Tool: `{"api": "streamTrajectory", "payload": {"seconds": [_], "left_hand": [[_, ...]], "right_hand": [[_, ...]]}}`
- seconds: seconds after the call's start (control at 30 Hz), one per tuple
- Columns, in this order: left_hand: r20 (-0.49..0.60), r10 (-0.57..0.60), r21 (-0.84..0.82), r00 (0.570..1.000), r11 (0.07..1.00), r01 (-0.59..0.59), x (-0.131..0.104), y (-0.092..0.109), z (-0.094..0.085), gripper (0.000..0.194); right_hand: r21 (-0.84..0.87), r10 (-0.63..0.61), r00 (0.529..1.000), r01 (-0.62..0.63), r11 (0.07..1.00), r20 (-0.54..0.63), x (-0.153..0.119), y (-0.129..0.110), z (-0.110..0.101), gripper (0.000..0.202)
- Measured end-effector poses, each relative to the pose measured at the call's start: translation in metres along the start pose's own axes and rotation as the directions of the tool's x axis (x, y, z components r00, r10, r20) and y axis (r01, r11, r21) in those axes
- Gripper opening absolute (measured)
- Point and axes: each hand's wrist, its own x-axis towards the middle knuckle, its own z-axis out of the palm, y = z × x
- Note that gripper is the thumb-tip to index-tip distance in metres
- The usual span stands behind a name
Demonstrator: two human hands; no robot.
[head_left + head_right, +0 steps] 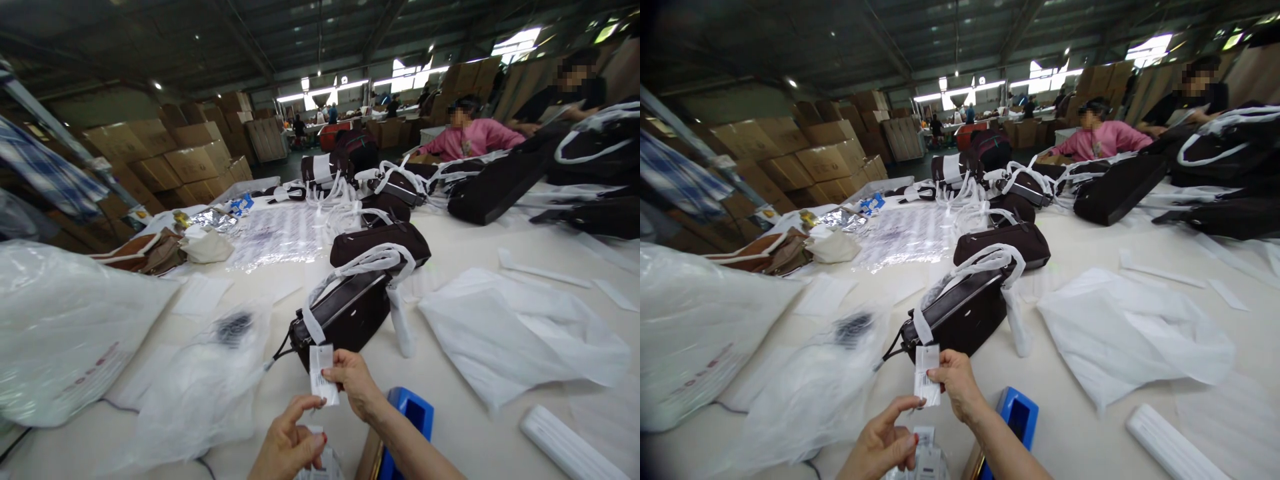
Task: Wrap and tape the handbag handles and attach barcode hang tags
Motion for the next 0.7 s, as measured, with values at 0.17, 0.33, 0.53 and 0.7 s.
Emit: {"api": "streamTrajectory", "payload": {"seconds": [0.17, 0.33, 0.53, 0.7], "left_hand": [[-0.003, 0.018, -0.031, 1.0, 0.999, -0.018, -0.001, -0.009, 0.004, 0.055], [0.032, -0.003, -0.021, 0.999, 1.0, 0.004, 0.004, -0.017, 0.007, 0.069], [-0.084, 0.014, 0.045, 0.996, 0.999, -0.01, 0.009, -0.019, 0.003, 0.067], [-0.132, 0.026, 0.049, 0.991, 0.999, -0.02, 0.009, -0.016, 0.001, 0.064]], "right_hand": [[-0.01, 0.021, 1.0, -0.021, 1.0, -0.011, 0.005, 0.002, 0.0, 0.012], [0.011, 0.029, 0.999, -0.03, 0.999, 0.033, 0.002, 0.001, 0.01, 0.017], [-0.001, 0.019, 0.987, -0.02, 1.0, 0.159, -0.012, -0.002, 0.014, 0.023], [0.032, 0.047, 0.955, -0.059, 0.998, 0.293, -0.023, 0.005, 0.01, 0.031]]}}
